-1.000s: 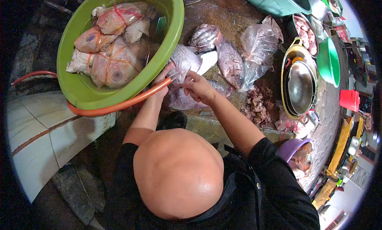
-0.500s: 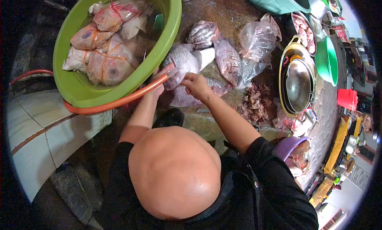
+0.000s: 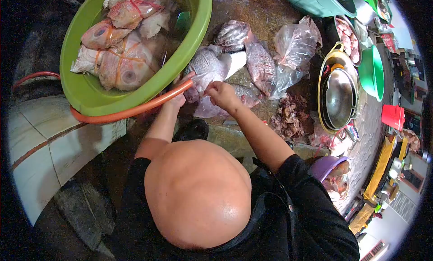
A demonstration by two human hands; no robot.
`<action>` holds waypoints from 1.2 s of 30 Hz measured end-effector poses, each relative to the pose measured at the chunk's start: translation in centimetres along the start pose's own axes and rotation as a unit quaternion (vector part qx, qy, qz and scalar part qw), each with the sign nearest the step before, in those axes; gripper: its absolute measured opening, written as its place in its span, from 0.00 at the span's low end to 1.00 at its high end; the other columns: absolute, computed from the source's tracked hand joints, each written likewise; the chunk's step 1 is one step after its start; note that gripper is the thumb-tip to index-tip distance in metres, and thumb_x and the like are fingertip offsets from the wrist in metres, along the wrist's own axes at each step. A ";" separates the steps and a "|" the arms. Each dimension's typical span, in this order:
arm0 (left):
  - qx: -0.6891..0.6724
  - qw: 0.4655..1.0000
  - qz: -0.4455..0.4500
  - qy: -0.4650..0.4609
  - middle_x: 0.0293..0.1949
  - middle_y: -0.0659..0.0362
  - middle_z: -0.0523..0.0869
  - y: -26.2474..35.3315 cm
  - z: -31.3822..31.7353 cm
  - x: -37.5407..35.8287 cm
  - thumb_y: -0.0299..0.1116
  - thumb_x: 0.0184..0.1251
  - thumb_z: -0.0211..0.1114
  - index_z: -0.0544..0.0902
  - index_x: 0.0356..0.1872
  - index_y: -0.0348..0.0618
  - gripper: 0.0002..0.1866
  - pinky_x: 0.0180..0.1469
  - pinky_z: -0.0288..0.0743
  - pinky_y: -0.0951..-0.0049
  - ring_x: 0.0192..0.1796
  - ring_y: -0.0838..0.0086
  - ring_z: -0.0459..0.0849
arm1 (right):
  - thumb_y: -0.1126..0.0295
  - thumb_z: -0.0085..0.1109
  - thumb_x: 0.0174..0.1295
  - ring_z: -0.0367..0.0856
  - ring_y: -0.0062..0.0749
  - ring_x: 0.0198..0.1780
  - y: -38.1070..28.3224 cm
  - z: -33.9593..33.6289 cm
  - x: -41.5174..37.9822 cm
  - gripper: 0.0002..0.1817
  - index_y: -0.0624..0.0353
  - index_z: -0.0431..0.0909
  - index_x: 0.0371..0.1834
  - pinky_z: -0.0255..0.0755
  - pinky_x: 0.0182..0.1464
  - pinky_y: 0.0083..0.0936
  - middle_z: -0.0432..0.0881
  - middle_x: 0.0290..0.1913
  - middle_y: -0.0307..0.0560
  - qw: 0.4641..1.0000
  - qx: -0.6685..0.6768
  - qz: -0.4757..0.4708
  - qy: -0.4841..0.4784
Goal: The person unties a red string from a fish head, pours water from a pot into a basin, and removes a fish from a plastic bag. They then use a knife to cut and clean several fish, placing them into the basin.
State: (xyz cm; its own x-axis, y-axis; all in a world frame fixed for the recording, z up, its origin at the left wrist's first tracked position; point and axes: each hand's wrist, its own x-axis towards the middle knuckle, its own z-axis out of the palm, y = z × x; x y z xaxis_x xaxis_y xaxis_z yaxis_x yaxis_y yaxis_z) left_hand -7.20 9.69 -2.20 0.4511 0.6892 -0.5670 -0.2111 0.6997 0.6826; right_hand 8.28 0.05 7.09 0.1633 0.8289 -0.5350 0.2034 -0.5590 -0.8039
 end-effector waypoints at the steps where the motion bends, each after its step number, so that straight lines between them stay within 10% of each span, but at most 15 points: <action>1: 0.020 1.000 0.002 0.010 0.50 0.57 0.76 0.1 -0.1 -0.2 0.37 0.56 0.65 0.71 0.55 0.40 0.26 0.56 0.64 0.73 0.54 0.72 0.73 | 0.71 0.51 0.55 0.70 0.20 0.18 0.5 0.3 0.1 0.07 0.62 0.76 0.30 0.64 0.21 0.20 0.74 0.17 0.40 1.000 0.000 0.000 -0.001; 11: 0.207 0.977 0.022 0.054 0.63 0.51 0.61 0.1 1.0 -2.5 0.36 0.55 0.66 0.63 0.60 0.36 0.33 0.65 0.51 0.66 0.63 0.68 0.60 | 0.66 0.53 0.52 0.80 0.35 0.23 5.9 4.3 1.7 0.11 0.64 0.79 0.30 0.72 0.29 0.30 0.79 0.21 0.52 0.974 -0.157 -0.097 0.133; 14: 0.501 0.758 0.412 0.066 0.52 0.49 0.69 0.4 1.5 -3.4 0.26 0.51 0.65 0.69 0.56 0.40 0.28 0.59 0.61 0.63 0.57 0.59 0.66 | 0.66 0.53 0.52 0.81 0.37 0.27 6.1 5.0 1.4 0.12 0.64 0.79 0.31 0.73 0.32 0.31 0.80 0.24 0.54 0.988 -0.100 -0.007 0.117; 17: 0.587 0.757 0.265 -0.106 0.51 0.47 0.71 0.9 1.7 -5.1 0.26 0.51 0.63 0.76 0.48 0.45 0.19 0.59 0.59 0.58 0.55 0.51 0.67 | 0.66 0.53 0.52 0.79 0.33 0.24 6.5 5.2 1.3 0.12 0.66 0.78 0.29 0.72 0.29 0.28 0.80 0.22 0.52 0.989 -0.066 0.010 0.128; 21: 0.693 0.630 0.332 -0.114 0.46 0.54 0.72 0.3 3.1 -7.0 0.28 0.48 0.64 0.81 0.40 0.50 0.15 0.55 0.61 0.57 0.54 0.57 0.67 | 0.65 0.53 0.53 0.77 0.30 0.22 8.1 6.5 2.2 0.13 0.67 0.78 0.26 0.70 0.25 0.27 0.78 0.20 0.48 0.991 0.018 0.039 0.126; 36: 0.768 0.502 0.357 -0.175 0.35 0.54 0.75 -0.1 3.1 -5.8 0.26 0.53 0.51 0.76 0.26 0.41 0.05 0.48 0.68 0.64 0.43 0.61 0.73 | 0.65 0.56 0.53 0.72 0.26 0.17 9.7 9.0 2.8 0.14 0.67 0.77 0.19 0.64 0.20 0.25 0.76 0.15 0.44 0.974 0.094 0.102 0.177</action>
State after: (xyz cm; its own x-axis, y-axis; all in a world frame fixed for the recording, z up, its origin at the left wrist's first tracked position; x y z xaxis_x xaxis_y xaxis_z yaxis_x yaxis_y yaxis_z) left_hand -7.07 4.99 2.44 0.9171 0.3987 0.0071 0.3700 -0.8576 0.3573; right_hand 1.99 -2.83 -4.51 0.5116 0.6225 -0.5923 -0.0423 -0.6702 -0.7410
